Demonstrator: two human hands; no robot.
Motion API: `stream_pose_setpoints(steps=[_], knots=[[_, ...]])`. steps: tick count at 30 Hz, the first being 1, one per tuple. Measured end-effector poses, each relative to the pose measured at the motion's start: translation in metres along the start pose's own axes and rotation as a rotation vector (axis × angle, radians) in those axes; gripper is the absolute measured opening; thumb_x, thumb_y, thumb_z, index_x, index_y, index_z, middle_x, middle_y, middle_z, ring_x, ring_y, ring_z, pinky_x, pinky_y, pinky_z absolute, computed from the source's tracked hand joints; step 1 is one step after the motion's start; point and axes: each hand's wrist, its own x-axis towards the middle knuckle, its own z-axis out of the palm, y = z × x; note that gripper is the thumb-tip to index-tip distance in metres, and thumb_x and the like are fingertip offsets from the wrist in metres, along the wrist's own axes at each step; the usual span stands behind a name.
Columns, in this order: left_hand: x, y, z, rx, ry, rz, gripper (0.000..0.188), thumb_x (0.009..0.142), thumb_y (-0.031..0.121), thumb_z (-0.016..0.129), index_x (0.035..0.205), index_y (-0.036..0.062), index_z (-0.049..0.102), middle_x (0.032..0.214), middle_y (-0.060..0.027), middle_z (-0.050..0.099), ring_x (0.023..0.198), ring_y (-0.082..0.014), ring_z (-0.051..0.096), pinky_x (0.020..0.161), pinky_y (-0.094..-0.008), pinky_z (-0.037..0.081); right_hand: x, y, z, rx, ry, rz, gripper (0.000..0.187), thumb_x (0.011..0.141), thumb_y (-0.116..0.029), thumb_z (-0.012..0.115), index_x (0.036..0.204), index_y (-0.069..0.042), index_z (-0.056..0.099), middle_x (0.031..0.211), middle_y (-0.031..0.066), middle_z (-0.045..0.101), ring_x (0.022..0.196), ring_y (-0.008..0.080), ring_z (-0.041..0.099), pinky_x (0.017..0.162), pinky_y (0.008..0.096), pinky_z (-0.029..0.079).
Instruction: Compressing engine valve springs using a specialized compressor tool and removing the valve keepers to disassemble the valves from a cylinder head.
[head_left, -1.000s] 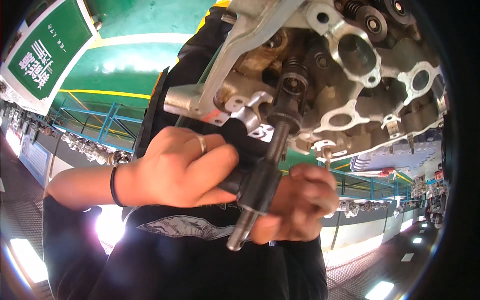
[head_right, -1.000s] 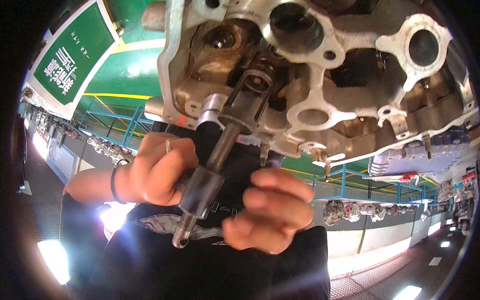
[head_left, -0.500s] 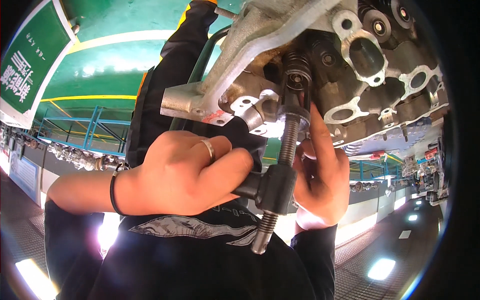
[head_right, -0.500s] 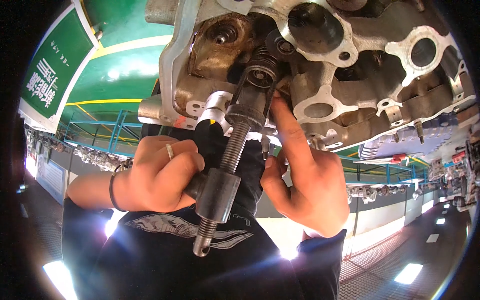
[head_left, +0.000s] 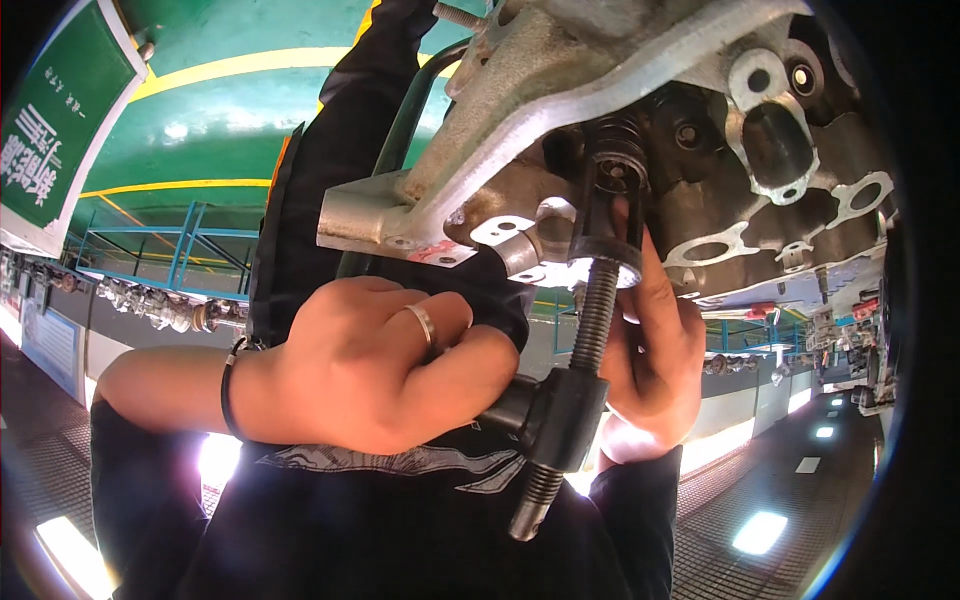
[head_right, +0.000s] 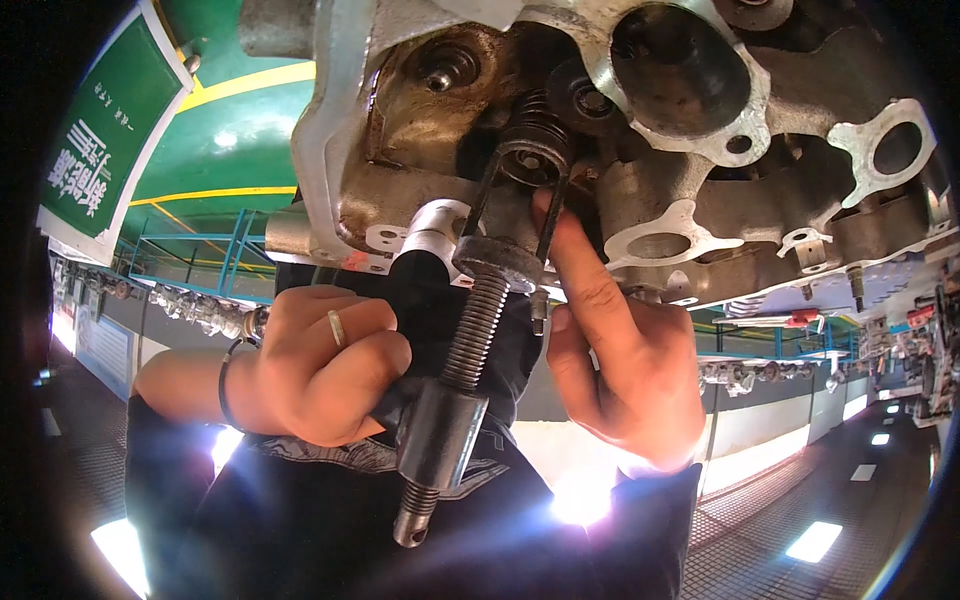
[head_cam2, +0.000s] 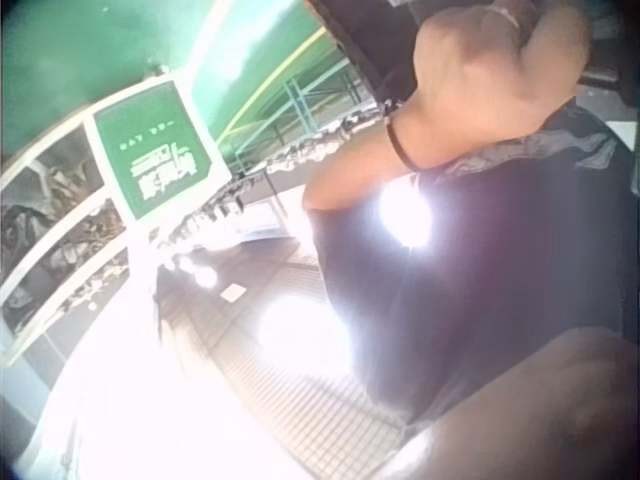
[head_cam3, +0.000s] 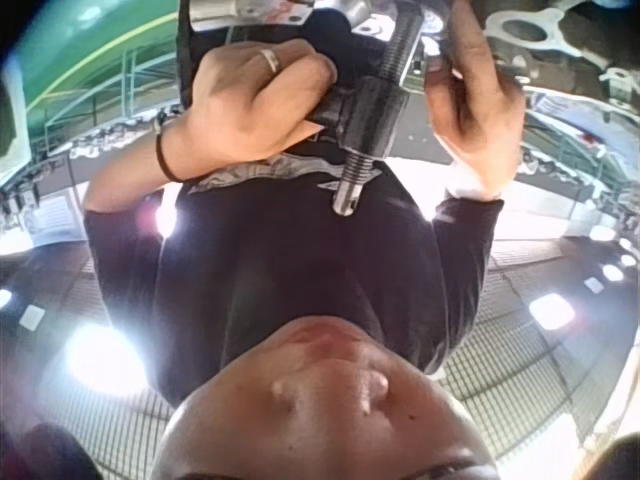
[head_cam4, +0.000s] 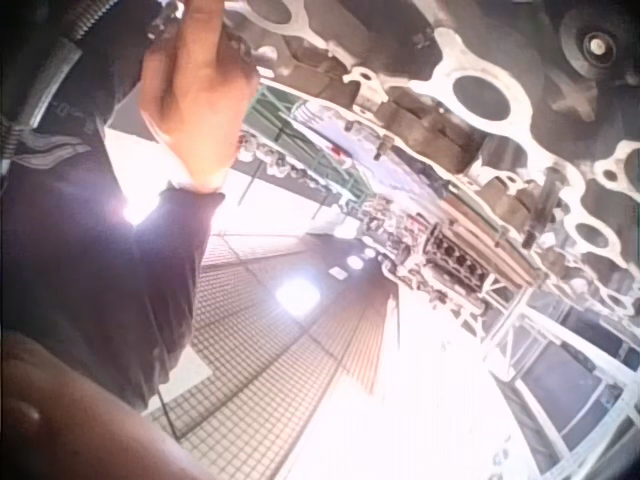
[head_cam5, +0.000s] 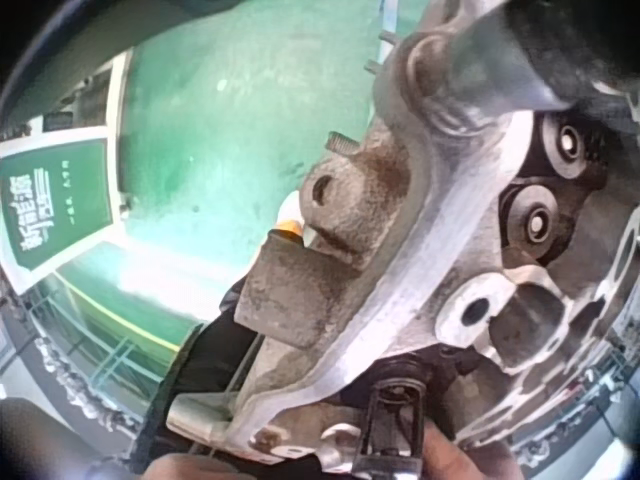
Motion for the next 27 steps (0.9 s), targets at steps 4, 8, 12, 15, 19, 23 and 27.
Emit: stream_pose_setpoints(steps=[4,8,12,15,19,23,27], knots=[[-0.001,0.0,-0.001,-0.029,-0.041,0.018,0.036,0.083,0.028,0.078,0.085,-0.0001,0.055,0.068,-0.0084,0.048,0.044,-0.0226,0.046,0.04,-0.0358,0.036,0.0,0.001,-0.003,-0.044,-0.017,-0.038,0.061,0.088,0.0,0.063,0.147,0.006,0.052,0.106,0.0176,0.075,0.072,0.0194,0.071,0.069,0.0296,0.056],[0.0,0.005,0.004,-0.037,-0.001,-0.011,0.034,0.084,0.026,0.077,0.085,-0.0003,0.055,0.068,-0.0088,0.049,0.045,-0.0232,0.048,0.041,-0.0356,0.036,-0.001,0.002,0.003,0.038,0.056,-0.105,0.056,0.083,0.006,0.065,0.138,0.013,0.057,0.123,0.023,0.072,0.06,0.0205,0.068,0.063,0.03,0.056],[0.006,0.011,0.002,-0.007,-0.024,-0.035,0.032,0.082,0.023,0.076,0.089,-0.0016,0.057,0.072,-0.0098,0.053,0.047,-0.0242,0.052,0.042,-0.0355,0.04,-0.002,0.01,0.011,0.054,0.146,-0.187,0.059,0.081,0.005,0.066,0.138,0.012,0.057,0.118,0.0217,0.074,0.06,0.0223,0.068,0.06,0.0318,0.055],[0.013,0.018,0.002,0.034,-0.026,-0.052,0.034,0.082,0.025,0.075,0.092,-0.0026,0.058,0.075,-0.0101,0.054,0.052,-0.0265,0.058,0.046,-0.0366,0.047,-0.004,0.013,0.011,0.082,0.145,-0.169,0.061,0.081,0.001,0.069,0.139,0.011,0.057,0.095,0.0137,0.07,0.056,0.0178,0.061,0.056,0.0288,0.049],[0.012,0.025,0.003,0.071,-0.071,-0.084,0.029,0.085,0.017,0.077,0.095,-0.0038,0.058,0.078,-0.0119,0.064,0.051,-0.0271,0.061,0.046,-0.0361,0.048,-0.005,0.019,0.012,0.09,0.16,-0.226,0.065,0.078,-0.001,0.07,0.141,0.009,0.058,0.075,0.0081,0.067,0.052,0.0164,0.056,0.054,0.0277,0.046],[-0.005,0.027,0.007,-0.071,-0.025,-0.284,0.05,0.083,0.034,0.084,0.106,-0.0053,0.062,0.088,-0.0125,0.068,0.057,-0.0256,0.064,0.05,-0.0353,0.05,-0.006,0.024,0.012,0.083,0.168,-0.259,0.068,0.075,0.001,0.069,0.142,0.007,0.057,0.076,0.0115,0.067,0.055,0.022,0.06,0.056,0.0322,0.048],[-0.019,0.032,0.001,-0.112,-0.011,-0.492,0.062,0.078,0.044,0.087,0.109,-0.0041,0.061,0.09,-0.0108,0.067,0.064,-0.0252,0.065,0.059,-0.0349,0.053,-0.008,0.023,0.011,0.103,0.17,-0.256,0.068,0.076,0.001,0.069,0.142,0.006,0.057,0.074,0.0132,0.065,0.057,0.0236,0.061,0.058,0.0342,0.049]])
